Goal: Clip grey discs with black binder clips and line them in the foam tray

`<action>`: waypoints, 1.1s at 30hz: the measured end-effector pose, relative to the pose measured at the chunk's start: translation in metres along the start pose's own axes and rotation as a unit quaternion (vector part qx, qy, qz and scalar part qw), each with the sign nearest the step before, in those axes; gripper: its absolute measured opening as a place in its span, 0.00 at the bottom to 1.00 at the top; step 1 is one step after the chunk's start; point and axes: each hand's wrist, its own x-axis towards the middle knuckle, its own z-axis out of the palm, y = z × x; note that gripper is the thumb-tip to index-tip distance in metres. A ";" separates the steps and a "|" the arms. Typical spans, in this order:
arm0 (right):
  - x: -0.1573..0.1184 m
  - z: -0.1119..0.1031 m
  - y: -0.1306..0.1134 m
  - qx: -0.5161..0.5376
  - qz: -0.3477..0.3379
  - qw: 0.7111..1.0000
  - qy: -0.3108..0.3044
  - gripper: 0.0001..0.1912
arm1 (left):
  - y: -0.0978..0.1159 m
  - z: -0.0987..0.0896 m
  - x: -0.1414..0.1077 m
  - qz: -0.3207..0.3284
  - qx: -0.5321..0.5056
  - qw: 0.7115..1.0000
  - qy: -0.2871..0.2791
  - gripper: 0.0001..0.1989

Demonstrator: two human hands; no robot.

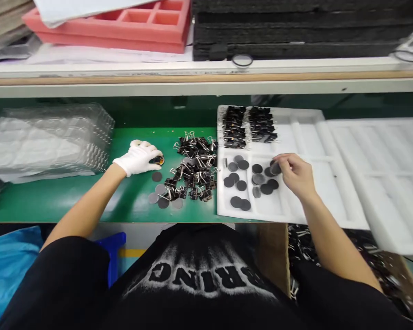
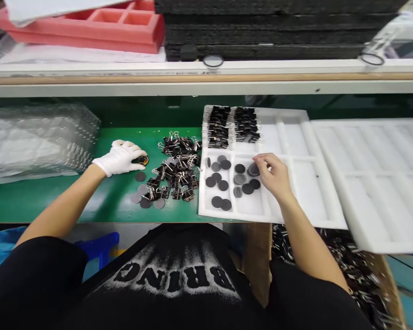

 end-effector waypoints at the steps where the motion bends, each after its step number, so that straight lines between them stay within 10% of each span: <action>1: -0.001 0.004 -0.006 0.043 0.050 0.998 0.010 0.26 | 0.000 0.001 0.002 -0.010 -0.015 1.000 0.018 0.25; 8: -0.020 0.034 -0.068 0.302 0.144 0.935 -0.120 0.31 | 0.052 -0.030 -0.008 -0.058 -0.037 0.961 0.268 0.25; 12: -0.047 0.065 -0.120 0.329 0.045 0.917 -0.223 0.18 | 0.127 -0.040 -0.021 0.038 -0.007 0.964 0.264 0.22; 17: -0.070 0.106 -0.152 0.226 -0.040 0.961 -0.154 0.10 | 0.175 -0.026 -0.027 0.138 -0.006 0.950 0.280 0.13; 24: -0.071 0.110 -0.136 0.327 0.047 0.909 -0.253 0.14 | 0.168 -0.029 -0.034 0.138 -0.065 0.962 0.228 0.20; 29: -0.072 0.099 -0.117 0.490 0.182 0.839 -0.151 0.16 | 0.119 -0.033 -0.032 -0.074 -0.114 0.973 0.189 0.17; 33: -0.075 0.099 -0.112 0.526 0.251 0.801 -0.137 0.18 | 0.104 -0.033 -0.022 -0.089 -0.160 0.979 0.092 0.19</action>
